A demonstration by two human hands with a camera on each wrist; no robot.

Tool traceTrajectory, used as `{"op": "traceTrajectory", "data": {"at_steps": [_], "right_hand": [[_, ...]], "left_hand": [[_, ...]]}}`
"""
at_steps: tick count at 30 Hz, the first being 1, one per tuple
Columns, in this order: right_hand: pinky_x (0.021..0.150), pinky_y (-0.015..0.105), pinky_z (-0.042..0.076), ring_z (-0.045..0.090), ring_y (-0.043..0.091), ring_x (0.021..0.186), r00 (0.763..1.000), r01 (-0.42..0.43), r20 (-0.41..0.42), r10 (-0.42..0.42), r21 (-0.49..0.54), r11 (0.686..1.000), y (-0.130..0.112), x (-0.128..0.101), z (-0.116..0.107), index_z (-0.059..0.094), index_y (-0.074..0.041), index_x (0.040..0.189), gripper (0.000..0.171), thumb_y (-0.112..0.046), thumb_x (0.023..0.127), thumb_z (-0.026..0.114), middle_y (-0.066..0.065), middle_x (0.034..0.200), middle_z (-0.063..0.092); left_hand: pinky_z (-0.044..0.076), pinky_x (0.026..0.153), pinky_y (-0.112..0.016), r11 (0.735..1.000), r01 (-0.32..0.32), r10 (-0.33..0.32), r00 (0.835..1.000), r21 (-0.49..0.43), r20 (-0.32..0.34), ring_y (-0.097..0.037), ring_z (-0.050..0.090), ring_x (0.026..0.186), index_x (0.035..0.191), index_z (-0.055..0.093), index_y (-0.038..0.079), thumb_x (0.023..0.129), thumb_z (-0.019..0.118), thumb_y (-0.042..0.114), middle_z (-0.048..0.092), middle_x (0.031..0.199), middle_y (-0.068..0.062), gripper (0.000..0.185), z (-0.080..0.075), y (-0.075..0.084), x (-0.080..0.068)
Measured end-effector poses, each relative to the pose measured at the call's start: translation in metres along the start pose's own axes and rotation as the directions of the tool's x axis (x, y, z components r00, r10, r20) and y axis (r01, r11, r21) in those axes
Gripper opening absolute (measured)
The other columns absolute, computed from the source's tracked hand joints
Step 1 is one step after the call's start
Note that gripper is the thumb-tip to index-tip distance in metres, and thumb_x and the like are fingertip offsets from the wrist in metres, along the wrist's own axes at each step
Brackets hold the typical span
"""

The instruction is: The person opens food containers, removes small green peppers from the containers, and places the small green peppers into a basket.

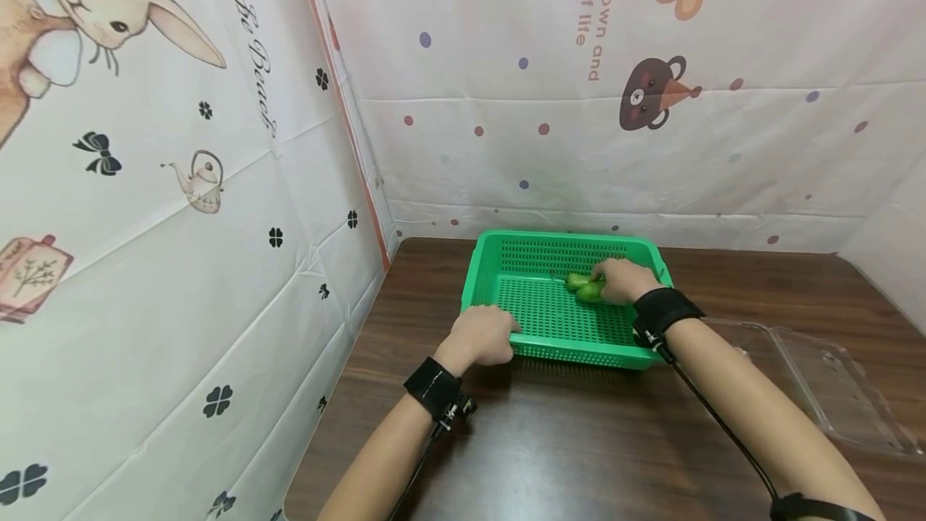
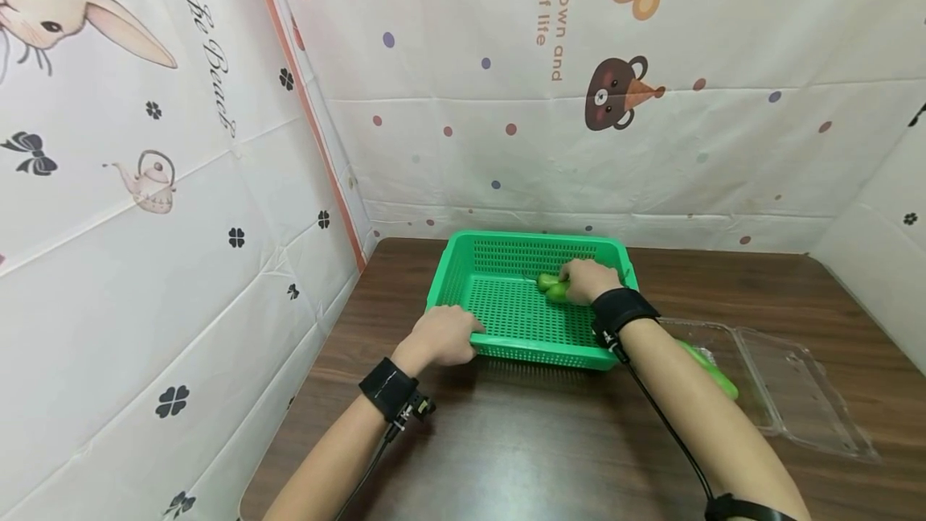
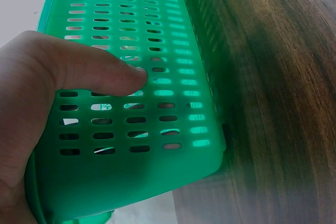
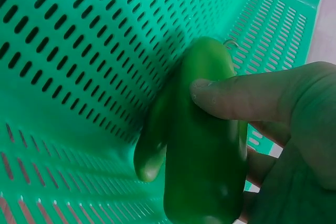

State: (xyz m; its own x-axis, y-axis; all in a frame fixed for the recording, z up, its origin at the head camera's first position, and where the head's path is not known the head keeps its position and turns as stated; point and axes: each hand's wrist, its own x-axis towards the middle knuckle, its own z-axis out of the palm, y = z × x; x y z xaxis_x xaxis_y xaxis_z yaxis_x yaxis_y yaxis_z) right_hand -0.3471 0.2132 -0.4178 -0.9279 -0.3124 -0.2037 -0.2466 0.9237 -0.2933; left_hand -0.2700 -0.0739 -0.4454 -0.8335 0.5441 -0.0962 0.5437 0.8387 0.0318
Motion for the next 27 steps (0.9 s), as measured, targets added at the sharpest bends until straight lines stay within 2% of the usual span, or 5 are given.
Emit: {"op": "traceTrajectory", "data": {"at_steps": [4,10,17,27], "right_hand": [[0.071,0.043,0.043,0.058,0.031,0.087,1.000,0.003,0.006,-0.003,0.002,1.000,0.000,0.003,0.002,0.063,0.001,0.134,0.041,0.000,0.093,0.058,0.029,0.129,0.061],[0.073,0.042,0.048,0.063,0.038,0.098,1.000,0.002,0.028,-0.003,0.029,1.000,-0.001,0.005,0.005,0.061,0.004,0.134,0.042,0.001,0.092,0.059,0.032,0.133,0.058],[0.072,0.041,0.052,0.062,0.034,0.092,0.998,-0.018,0.065,0.014,0.059,0.998,-0.001,0.007,0.009,0.062,0.005,0.127,0.043,0.000,0.086,0.074,0.032,0.127,0.060],[0.077,0.044,0.050,0.058,0.034,0.095,0.996,0.009,0.092,-0.016,0.079,0.997,0.006,0.013,0.015,0.064,0.004,0.122,0.042,-0.008,0.085,0.079,0.028,0.125,0.060]], "left_hand": [[0.023,0.050,-0.028,1.000,-0.001,0.001,1.000,0.004,-0.009,-0.011,0.029,0.059,0.129,0.071,0.035,0.083,0.062,0.016,0.076,0.110,0.009,0.051,-0.001,0.000,0.000],[0.024,0.050,-0.028,1.000,0.001,-0.001,1.000,-0.006,-0.004,-0.012,0.028,0.060,0.129,0.071,0.035,0.082,0.063,0.016,0.075,0.097,0.008,0.051,0.000,0.000,-0.001],[0.027,0.050,-0.027,1.000,0.003,-0.003,1.000,-0.001,-0.006,-0.011,0.033,0.061,0.129,0.072,0.035,0.082,0.063,0.016,0.075,0.115,0.009,0.051,0.000,0.001,-0.001],[0.028,0.050,-0.027,1.000,0.003,-0.003,1.000,-0.002,-0.006,-0.011,0.036,0.062,0.129,0.071,0.035,0.083,0.063,0.017,0.075,0.115,0.009,0.050,0.001,0.001,0.000]]}}
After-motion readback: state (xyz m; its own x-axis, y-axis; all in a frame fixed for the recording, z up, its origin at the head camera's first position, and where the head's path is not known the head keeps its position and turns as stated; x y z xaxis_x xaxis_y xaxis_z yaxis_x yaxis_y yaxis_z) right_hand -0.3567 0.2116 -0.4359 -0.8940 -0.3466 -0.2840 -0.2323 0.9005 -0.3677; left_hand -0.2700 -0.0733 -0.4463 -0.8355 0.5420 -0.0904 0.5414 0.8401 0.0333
